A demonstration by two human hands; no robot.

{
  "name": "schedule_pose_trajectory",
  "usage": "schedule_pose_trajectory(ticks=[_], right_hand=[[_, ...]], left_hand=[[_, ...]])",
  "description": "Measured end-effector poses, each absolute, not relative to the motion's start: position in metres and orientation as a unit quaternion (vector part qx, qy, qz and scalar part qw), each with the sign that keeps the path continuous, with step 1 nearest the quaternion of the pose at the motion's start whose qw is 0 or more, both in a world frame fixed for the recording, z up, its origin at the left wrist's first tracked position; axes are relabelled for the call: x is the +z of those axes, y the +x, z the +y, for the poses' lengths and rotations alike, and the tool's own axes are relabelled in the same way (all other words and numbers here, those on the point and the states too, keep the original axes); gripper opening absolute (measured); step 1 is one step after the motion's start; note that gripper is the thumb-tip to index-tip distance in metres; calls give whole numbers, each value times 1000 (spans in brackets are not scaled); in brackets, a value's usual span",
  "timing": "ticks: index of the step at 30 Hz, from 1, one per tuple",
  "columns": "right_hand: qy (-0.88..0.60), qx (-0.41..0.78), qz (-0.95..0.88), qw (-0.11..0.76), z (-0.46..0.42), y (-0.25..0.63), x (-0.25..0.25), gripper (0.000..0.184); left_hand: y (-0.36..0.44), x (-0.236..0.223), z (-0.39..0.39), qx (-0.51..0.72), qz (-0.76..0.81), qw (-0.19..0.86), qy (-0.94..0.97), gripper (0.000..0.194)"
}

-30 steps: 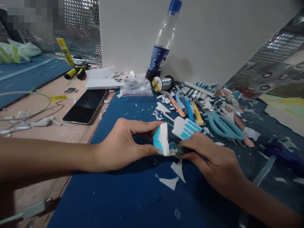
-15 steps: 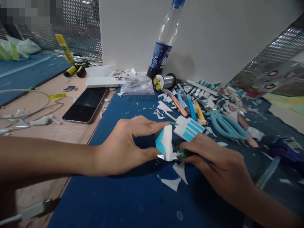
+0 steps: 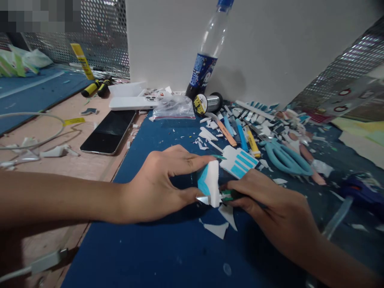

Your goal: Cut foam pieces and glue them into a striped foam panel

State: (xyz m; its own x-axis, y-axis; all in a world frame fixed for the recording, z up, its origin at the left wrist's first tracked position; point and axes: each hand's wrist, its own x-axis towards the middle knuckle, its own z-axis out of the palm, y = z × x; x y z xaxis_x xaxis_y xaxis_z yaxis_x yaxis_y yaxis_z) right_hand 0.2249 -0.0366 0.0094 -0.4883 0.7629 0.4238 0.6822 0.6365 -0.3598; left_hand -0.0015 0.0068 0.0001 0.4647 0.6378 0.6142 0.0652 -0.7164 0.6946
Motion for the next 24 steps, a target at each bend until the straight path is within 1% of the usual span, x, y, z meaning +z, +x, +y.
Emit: schedule_pose_trajectory(ticks=[10, 20, 24], right_hand=[[-418, 64, -865, 270, -38, 227, 7, 15], [-423, 60, -866, 259, -40, 220, 11, 24], [-422, 62, -868, 253, -43, 217, 12, 24]], left_hand=[[0, -1, 7, 478, 195, 280, 810, 46], [2, -1, 5, 482, 178, 265, 816, 44], [1, 0, 4, 481, 176, 251, 821, 41]])
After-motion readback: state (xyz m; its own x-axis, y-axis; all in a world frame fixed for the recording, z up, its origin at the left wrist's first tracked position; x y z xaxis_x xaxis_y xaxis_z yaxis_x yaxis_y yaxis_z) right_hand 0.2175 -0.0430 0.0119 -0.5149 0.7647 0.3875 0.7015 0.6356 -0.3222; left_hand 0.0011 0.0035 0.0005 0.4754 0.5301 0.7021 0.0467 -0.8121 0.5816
